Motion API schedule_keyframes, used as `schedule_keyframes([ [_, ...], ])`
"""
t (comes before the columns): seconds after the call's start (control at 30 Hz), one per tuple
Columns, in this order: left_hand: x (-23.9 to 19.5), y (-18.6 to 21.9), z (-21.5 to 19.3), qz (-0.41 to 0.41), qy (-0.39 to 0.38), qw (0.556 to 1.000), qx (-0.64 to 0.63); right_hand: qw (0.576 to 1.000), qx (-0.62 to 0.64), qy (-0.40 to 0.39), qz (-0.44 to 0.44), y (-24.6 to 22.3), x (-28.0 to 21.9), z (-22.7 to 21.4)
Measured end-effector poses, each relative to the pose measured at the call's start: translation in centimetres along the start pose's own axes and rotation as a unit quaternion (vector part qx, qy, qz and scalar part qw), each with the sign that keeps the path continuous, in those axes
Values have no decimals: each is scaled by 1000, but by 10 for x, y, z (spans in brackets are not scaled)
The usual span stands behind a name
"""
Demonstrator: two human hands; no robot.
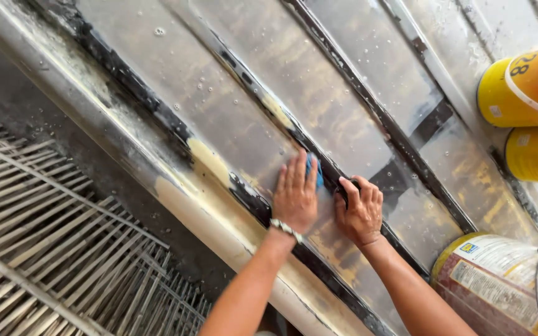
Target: Sanding a car panel with water and a sanding sponge to prepare for painting.
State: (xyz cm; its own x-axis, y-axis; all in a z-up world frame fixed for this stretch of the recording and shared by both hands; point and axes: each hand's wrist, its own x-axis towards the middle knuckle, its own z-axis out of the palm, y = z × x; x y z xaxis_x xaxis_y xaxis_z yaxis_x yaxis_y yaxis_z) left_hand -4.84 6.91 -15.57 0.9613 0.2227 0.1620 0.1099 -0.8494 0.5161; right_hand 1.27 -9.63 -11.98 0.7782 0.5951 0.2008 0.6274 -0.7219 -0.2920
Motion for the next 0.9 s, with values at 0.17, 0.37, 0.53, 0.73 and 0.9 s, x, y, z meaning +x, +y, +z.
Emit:
schedule_keyframes([
  [0.17,117,-152,-39,-154,117,980,49,992,62,-23,-104,-25,75,18],
  [0.37,161,-172,-82,-140,186,972,33,995,66,8,-78,-18,87,31],
  [0.53,53,-28,-36,-18,53,996,-71,995,82,5,-52,-19,87,34],
  [0.73,86,-89,-32,-20,48,996,70,996,73,-19,-41,-25,82,32],
  [0.9,180,-187,-77,-207,132,969,28,996,78,0,-43,-25,82,30],
])
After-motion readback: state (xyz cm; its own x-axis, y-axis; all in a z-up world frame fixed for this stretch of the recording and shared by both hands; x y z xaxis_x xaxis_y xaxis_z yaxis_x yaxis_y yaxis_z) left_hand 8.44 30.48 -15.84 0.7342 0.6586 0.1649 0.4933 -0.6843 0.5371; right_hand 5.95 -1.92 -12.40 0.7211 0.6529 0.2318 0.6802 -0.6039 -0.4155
